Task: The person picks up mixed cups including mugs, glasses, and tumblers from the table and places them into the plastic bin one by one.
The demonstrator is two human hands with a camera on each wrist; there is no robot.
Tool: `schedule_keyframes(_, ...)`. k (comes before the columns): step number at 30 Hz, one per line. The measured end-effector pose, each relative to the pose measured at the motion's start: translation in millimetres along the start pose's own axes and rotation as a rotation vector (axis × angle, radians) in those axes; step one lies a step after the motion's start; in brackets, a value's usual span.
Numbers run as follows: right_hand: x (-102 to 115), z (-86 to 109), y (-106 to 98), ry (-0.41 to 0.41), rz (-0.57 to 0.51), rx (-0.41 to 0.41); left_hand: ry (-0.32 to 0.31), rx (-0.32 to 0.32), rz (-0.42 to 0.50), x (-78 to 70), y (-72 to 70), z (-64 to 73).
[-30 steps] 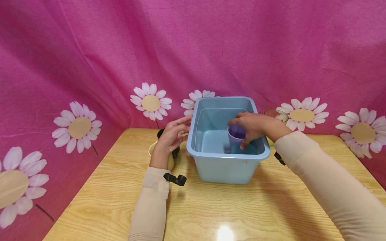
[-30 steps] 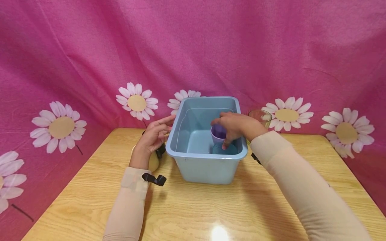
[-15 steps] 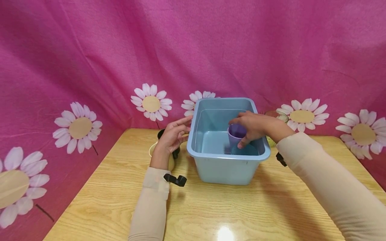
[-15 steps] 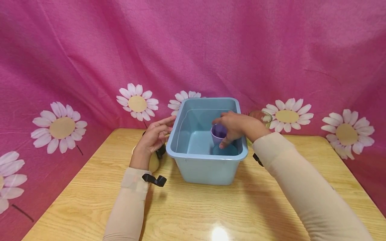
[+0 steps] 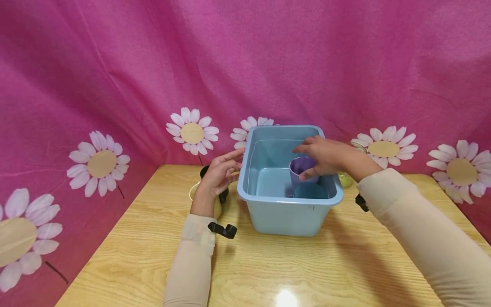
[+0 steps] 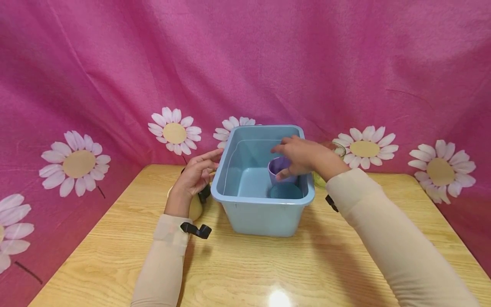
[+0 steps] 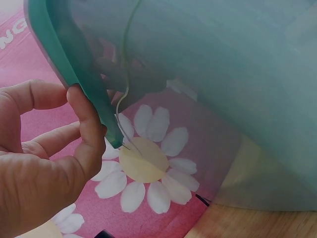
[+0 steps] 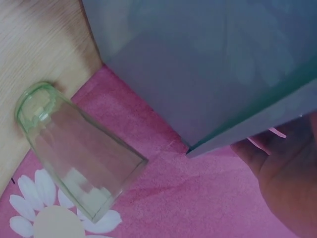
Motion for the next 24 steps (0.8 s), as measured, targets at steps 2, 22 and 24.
schedule_keyframes(2, -0.7, 1.0, -1.5, 0.004, 0.017, -0.019, 0.000, 0.000, 0.000, 0.3, -0.4, 0.3)
schedule_keyframes(22, -18.4, 24.3, -22.8, 0.078, 0.018, -0.101, 0.012, 0.012, 0.001, -0.2, 0.9, 1.6)
schedule_keyframes(24, -22.4, 27.9, -24.3, 0.094, 0.011, -0.106, 0.014, 0.014, 0.002, 0.1, 1.5, 1.5)
Point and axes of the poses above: each hand's wrist, its own z-axis away from the middle knuckle, its own y-axis out of the palm, x = y × z, the point moved 2 cm from there along -z, towards the middle knuckle, and after that the axes turned 1 degree about -y, right-handed, at the moved point
